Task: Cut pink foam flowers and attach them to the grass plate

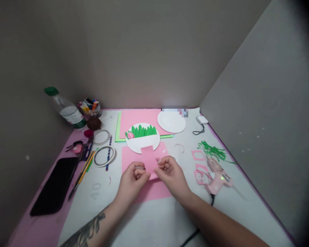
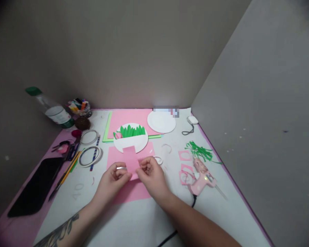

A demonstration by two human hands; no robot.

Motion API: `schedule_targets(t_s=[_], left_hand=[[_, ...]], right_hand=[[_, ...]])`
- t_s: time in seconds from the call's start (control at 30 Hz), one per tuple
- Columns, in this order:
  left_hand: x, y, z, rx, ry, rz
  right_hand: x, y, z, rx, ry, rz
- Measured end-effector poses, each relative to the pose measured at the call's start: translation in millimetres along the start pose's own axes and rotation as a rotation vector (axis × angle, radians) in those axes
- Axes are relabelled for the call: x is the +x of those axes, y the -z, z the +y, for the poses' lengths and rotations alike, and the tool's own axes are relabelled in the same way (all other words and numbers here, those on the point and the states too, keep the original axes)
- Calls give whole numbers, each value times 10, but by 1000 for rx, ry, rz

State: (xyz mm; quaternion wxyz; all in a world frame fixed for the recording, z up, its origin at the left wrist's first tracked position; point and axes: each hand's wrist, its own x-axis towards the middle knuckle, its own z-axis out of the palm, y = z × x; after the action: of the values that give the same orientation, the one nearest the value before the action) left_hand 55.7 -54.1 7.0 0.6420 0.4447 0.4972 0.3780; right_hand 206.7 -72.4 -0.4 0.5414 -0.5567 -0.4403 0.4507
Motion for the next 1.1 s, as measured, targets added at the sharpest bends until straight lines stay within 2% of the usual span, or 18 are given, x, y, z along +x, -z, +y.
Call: schedule_targets(t_s=[0.13,0.27,0.4,0.6,0.87,1.1], left_hand=[[4,2,-33,86,-10,-58],[-12,5,-30,240,-85,-114],[-42,-10,16,277,-109,-77],[-74,-29,34,269,-156,8],[-54,7,-20,295,-179,-10],[-31,36,-8,278,-154,-20]], right_hand=[[-29,22,16,-101,35,6],[-51,30,9,-154,75,-1],[-61,19,8,-124,65,6],[-95,-39,15,-84,2,-146],[-89,-23,-9,-158,-14,-137],[-17,94,9,-74,4,-103]])
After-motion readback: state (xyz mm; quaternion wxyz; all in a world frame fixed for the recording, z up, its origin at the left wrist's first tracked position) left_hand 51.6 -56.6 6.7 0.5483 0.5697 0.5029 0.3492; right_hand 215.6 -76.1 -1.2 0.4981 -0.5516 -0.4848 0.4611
